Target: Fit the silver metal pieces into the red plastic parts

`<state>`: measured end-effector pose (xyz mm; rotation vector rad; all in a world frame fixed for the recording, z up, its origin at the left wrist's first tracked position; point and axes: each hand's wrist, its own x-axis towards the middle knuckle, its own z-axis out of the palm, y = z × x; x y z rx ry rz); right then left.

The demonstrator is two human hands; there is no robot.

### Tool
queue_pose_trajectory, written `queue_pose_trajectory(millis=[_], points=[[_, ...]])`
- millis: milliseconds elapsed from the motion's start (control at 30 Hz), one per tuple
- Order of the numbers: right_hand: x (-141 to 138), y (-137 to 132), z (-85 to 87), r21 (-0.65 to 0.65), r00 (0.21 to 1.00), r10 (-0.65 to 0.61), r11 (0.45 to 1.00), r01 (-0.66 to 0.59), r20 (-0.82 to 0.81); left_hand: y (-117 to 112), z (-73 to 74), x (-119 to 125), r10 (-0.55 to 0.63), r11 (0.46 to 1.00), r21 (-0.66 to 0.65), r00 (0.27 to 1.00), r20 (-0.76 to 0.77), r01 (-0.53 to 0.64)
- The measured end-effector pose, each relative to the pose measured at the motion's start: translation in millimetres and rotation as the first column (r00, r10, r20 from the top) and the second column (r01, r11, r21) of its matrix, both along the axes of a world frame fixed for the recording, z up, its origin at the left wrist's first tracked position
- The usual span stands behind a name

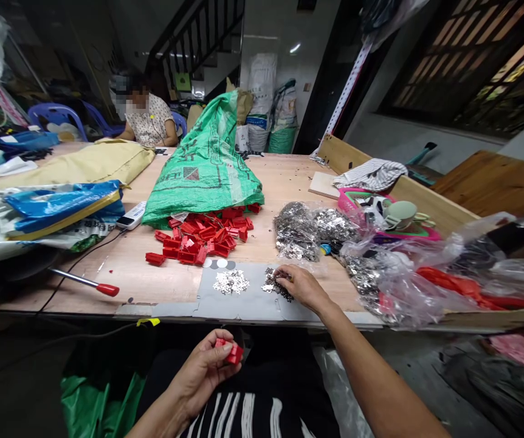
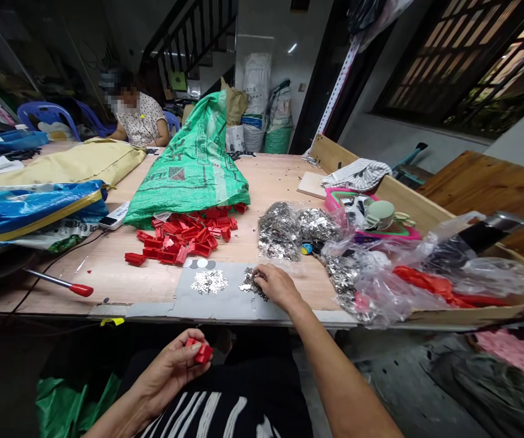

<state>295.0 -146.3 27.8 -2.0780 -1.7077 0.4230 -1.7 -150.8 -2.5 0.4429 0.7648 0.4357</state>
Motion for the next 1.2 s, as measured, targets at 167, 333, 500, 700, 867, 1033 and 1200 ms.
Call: queue_pose_trajectory(millis=[167, 333, 500, 700, 867, 1033, 1200], points=[[-3, 5, 3.5, -0.025, 0.992, 0.125, 0.992, -0.124, 0.011, 0, 0.9, -1, 0.009, 1.000, 0.003, 1.000, -0.002, -0.009], [10, -2, 0.1, -0.025, 0.995, 0.051, 0.998, -0.049, 0.083, 1, -2.5, -3, 0.015, 1.000, 0.001, 1.000, 0.000, -0.015], [2, -6, -1.4, -0.031, 0.991, 0.097, 0.995, -0.095, 0.089, 1, -1.2, -1, 0.008, 1.000, 0.003, 1.000, 0.013, -0.008], [-17, 10, -1.4, 0.005, 0.984, 0.167, 0.986, -0.167, 0.070, 0, -0.8, -1, 0.008, 1.000, 0.004, 1.000, 0.019, -0.008], [-7, 12, 0.1, 0.048, 0.992, 0.057, 0.997, -0.063, 0.114, 1, -4.6, -6, 0.036, 0.999, -0.002, 0.999, 0.012, -0.036], [-14, 4, 0.1, 0.000, 0.985, 0.124, 0.992, -0.125, 0.124, 1, -7.5, -4, 0.027, 1.000, 0.004, 0.999, 0.037, -0.027], [-23, 10, -2.5, -0.002, 0.978, 0.184, 0.983, -0.185, 0.101, 0, -6.1, -2, 0.009, 1.000, 0.020, 0.999, 0.054, -0.010]])
